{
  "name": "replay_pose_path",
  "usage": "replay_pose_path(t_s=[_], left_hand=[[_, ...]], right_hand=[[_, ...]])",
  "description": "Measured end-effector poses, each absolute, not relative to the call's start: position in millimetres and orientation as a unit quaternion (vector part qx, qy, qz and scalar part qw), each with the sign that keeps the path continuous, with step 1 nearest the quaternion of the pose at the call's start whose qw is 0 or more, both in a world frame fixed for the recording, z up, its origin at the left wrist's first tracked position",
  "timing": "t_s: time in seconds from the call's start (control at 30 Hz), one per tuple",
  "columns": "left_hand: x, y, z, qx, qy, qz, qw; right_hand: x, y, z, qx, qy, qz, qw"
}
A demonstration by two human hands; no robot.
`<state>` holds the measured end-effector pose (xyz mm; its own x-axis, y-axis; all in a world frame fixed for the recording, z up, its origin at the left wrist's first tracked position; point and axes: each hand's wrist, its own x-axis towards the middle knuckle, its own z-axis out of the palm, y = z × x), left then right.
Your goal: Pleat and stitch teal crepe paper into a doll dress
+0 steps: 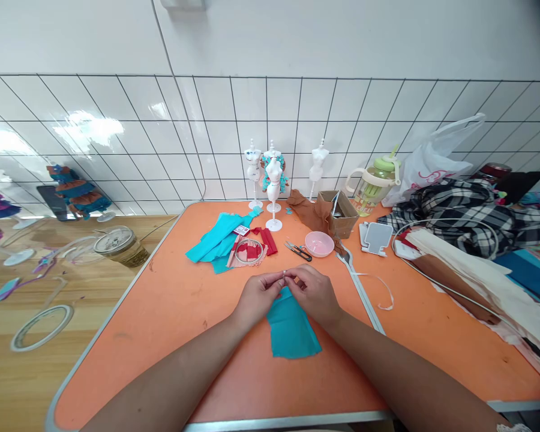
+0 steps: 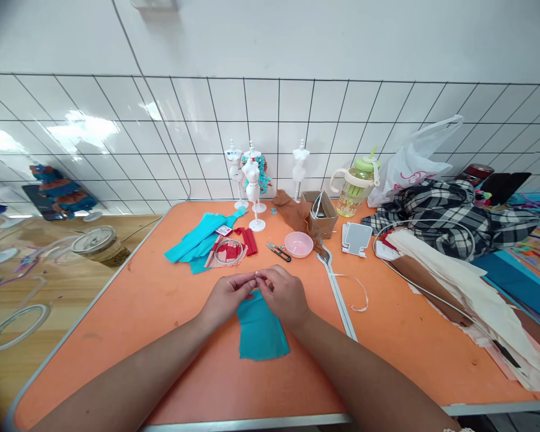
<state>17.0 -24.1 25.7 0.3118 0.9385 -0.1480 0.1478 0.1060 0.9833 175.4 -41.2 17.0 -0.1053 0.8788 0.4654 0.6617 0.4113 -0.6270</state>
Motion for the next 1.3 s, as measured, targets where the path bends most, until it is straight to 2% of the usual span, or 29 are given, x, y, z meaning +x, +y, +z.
replay_pose_path(t_s=[0.57,0.87,1.0,1.17,1.3], left_hand=[[17,-26,27,0.643,0.492,0.344,0.475],[16,-25,28,0.629,0.454,0.350,0.525],[15,-24,25,0.637,0.465,0.352,0.504],[15,-23,24,0.640,0.468,0.367,0.486],[16,-22,24,0.646,0.471,0.363,0.478]], right_hand=[[169,-38,21,-0.553,-0.660,0.259,0.437],[175,-36,29,-0.561,-0.584,0.405,0.425],[174,-36,27,-0.556,-0.583,0.407,0.431],[167,-38,19,-0.551,-0.602,0.346,0.464],[165,-37,18,-0.541,-0.570,0.414,0.459]])
